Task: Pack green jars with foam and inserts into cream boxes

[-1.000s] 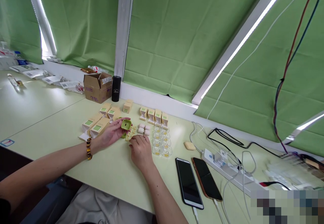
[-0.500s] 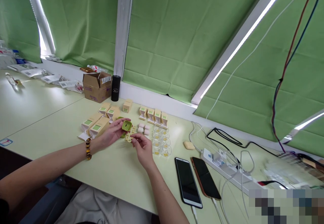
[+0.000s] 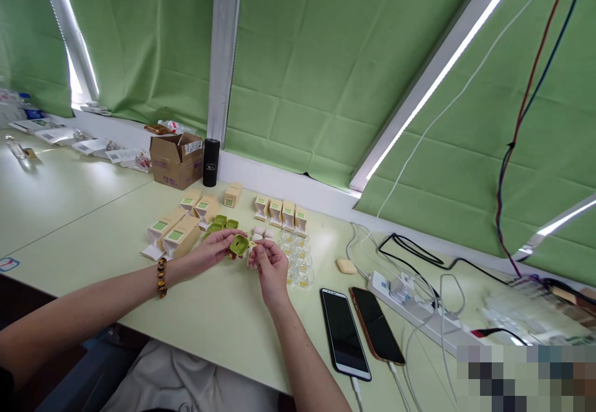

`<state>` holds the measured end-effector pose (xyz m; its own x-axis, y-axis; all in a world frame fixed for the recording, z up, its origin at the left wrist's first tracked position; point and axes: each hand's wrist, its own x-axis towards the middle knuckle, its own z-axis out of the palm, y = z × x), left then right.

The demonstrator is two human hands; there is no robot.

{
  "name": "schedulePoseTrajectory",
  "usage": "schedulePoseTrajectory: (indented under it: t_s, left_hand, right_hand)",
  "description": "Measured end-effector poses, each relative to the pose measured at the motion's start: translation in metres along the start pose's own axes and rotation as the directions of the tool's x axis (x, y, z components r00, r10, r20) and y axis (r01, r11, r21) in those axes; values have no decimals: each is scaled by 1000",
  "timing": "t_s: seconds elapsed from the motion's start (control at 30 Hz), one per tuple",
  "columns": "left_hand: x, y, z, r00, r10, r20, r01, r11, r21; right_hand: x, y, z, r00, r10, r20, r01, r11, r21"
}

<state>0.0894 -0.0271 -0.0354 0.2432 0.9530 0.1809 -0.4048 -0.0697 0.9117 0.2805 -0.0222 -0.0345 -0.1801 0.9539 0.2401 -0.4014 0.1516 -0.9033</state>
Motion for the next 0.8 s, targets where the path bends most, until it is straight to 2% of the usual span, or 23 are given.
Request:
schedulePoseTrajectory:
  t_s: [0.23,0.33,0.43,0.5,0.6,0.67,0.8]
  left_hand:
    - [-1,-3,-2,999,-4,46,1,998,59]
    - [-1,-4,-3,998,4,56,-10,996,94]
    - [-2,-4,-2,998,6,67,-15,992,128]
    - [-3,-2,-1,996,8,84,-20,990,139]
    - [-4,-1,1,995,7,101,-23,988,151]
    - [-5,-1,2,994,9,108,-26,988,151]
    - [-4,-1,3,992,20,128,-40,987,156]
  right_hand:
    - [-5,0,4,992,-121,23,123,970,-210]
    - [-7,4,2,984,-178,31,178,927,-331]
    - [-10,7,0,936,-337,98,333,763,-554]
    - [-10,8,-1,878,-439,189,445,605,-660]
    - [-10,8,-2,784,-532,320,570,411,-712]
    - [-9,7,-3,739,-565,367,603,311,-735]
    - [-8,5,-3,714,-575,399,591,190,-784]
